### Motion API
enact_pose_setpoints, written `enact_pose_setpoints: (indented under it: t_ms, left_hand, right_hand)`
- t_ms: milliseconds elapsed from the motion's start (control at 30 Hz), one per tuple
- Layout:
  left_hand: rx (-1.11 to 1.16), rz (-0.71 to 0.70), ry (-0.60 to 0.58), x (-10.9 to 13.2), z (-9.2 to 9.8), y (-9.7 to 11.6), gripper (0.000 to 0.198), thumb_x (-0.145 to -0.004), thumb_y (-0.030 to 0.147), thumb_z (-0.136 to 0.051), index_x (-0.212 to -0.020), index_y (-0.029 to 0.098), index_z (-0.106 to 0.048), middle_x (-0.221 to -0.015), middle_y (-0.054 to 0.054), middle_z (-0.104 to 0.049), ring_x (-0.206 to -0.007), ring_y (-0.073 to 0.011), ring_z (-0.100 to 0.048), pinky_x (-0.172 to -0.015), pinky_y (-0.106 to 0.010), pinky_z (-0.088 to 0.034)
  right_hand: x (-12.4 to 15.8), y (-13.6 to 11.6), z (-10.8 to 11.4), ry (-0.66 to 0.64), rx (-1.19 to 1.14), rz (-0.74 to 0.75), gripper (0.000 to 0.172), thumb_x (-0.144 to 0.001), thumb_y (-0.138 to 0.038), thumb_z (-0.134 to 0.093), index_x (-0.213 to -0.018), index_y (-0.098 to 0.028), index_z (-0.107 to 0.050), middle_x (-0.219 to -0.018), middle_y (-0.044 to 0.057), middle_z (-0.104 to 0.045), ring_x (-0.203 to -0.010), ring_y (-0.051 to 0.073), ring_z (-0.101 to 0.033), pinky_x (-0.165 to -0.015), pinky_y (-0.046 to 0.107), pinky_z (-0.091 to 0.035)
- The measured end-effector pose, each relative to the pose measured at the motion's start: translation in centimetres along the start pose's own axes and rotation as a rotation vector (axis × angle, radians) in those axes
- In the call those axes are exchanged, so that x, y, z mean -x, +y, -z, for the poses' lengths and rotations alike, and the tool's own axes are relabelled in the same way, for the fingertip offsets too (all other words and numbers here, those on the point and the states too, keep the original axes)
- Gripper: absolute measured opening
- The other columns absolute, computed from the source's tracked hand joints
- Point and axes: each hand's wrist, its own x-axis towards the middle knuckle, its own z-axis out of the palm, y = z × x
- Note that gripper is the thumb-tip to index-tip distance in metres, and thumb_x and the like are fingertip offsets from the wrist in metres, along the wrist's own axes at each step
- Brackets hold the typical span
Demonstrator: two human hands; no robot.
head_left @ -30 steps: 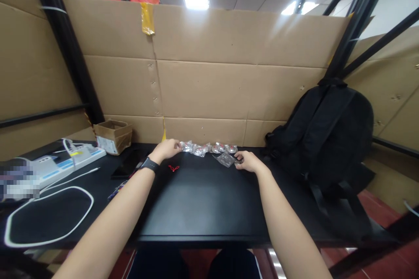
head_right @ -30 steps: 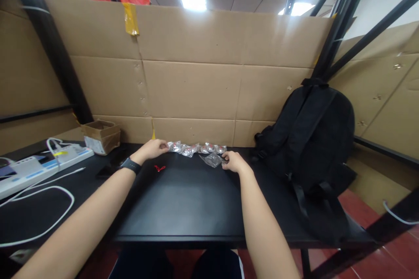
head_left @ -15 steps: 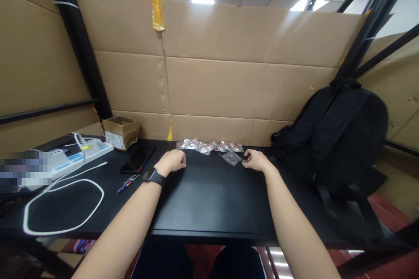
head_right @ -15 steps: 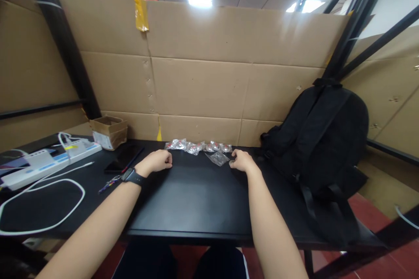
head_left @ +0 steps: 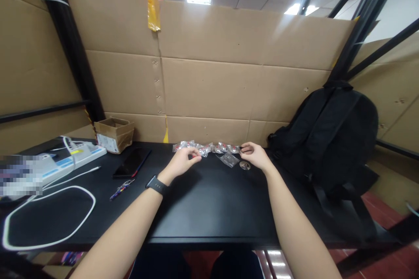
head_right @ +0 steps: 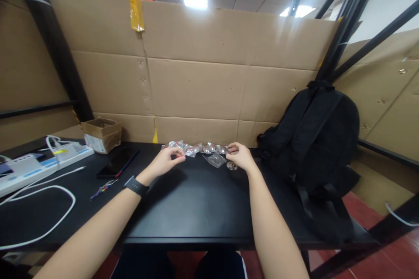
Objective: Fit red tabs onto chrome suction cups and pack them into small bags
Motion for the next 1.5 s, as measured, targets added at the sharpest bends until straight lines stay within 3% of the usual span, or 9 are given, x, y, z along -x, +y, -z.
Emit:
enact_pose_setpoints:
  t_ms: [133, 200, 333, 433, 733, 933, 1267, 1500]
  left_hand:
    - [0.181, 0.003, 0.046, -0.3, -1.6, 0.3, 0.020, -0.084, 0.037, -0.069, -0.091, 0.019, -0.077, -0.097, -0.007, -0.078, -0.094, -0.0224, -0.071, -0.092, -0.035, -0.053]
    - [0.245, 0.007, 0.065, -0.4, -2.2, 0.4, 0.022, -0.084, 0.038, -0.071, -0.093, 0.019, -0.079, -0.098, -0.008, -0.078, -0.095, -0.0232, -0.072, -0.094, -0.036, -0.053]
    - [0.375, 0.036, 0.157, -0.5, -3.0, 0.5, 0.029, -0.079, 0.038, -0.076, -0.100, 0.017, -0.077, -0.105, -0.010, -0.078, -0.097, -0.0240, -0.073, -0.093, -0.037, -0.055]
    - [0.391, 0.024, 0.201, -0.4, -3.2, 0.7, 0.025, -0.080, 0.037, -0.075, -0.095, 0.017, -0.077, -0.101, -0.010, -0.078, -0.095, -0.0241, -0.073, -0.092, -0.037, -0.056]
    - [0.186, -0.037, 0.254, 0.0, -3.3, 1.7, 0.012, -0.081, 0.032, -0.074, -0.084, 0.022, -0.078, -0.091, -0.005, -0.079, -0.090, -0.0239, -0.072, -0.091, -0.037, -0.053]
    - [0.276, 0.010, 0.244, 0.0, -3.8, 1.2, 0.017, -0.078, 0.031, -0.076, -0.092, 0.020, -0.077, -0.096, -0.006, -0.078, -0.088, -0.0228, -0.072, -0.086, -0.035, -0.056]
    - [0.287, -0.008, 0.284, -0.2, -4.1, 1.0, 0.017, -0.080, 0.036, -0.073, -0.084, 0.020, -0.077, -0.094, -0.007, -0.076, -0.094, -0.0236, -0.069, -0.094, -0.038, -0.051]
    - [0.369, 0.057, 0.294, -0.3, -4.5, 0.4, 0.019, -0.076, 0.037, -0.076, -0.082, 0.019, -0.077, -0.099, -0.010, -0.074, -0.099, -0.0244, -0.067, -0.097, -0.039, -0.049]
  right_hand:
    - [1.0, -3.2, -3.0, -0.120, -0.507, 0.098, 0.042, -0.066, -0.033, -0.082, -0.101, -0.019, -0.065, -0.103, 0.008, -0.074, -0.099, 0.024, -0.071, -0.089, 0.037, -0.056]
    - [1.8, -4.9, -5.0, -0.148, -0.669, 0.064, 0.041, -0.065, -0.034, -0.085, -0.097, -0.019, -0.066, -0.101, 0.007, -0.074, -0.094, 0.023, -0.071, -0.084, 0.038, -0.058]
    - [3.3, -7.3, -8.2, -0.197, -0.897, -0.025, 0.041, -0.063, -0.032, -0.089, -0.095, -0.021, -0.066, -0.099, 0.005, -0.073, -0.091, 0.022, -0.071, -0.081, 0.040, -0.060]
    - [4.0, -8.0, -9.4, -0.254, -0.977, -0.027, 0.041, -0.062, -0.030, -0.090, -0.095, -0.022, -0.067, -0.101, 0.004, -0.072, -0.094, 0.023, -0.071, -0.083, 0.040, -0.061]
    - [4.2, -7.7, -10.2, -0.297, -0.983, -0.007, 0.043, -0.061, -0.027, -0.090, -0.096, -0.023, -0.067, -0.108, 0.004, -0.072, -0.094, 0.022, -0.071, -0.084, 0.042, -0.062]
    - [4.2, -7.6, -10.2, -0.272, -0.967, 0.026, 0.045, -0.059, -0.027, -0.091, -0.096, -0.022, -0.066, -0.110, 0.006, -0.073, -0.098, 0.025, -0.072, -0.084, 0.041, -0.061]
    - [4.5, -8.2, -10.3, -0.219, -0.888, 0.124, 0.043, -0.062, -0.029, -0.090, -0.098, -0.023, -0.066, -0.115, 0.008, -0.074, -0.106, 0.026, -0.071, -0.102, 0.047, -0.053]
    - [4.3, -7.6, -11.0, -0.166, -0.819, 0.146, 0.039, -0.063, -0.028, -0.088, -0.093, -0.023, -0.065, -0.116, 0.008, -0.073, -0.107, 0.026, -0.070, -0.095, 0.043, -0.057]
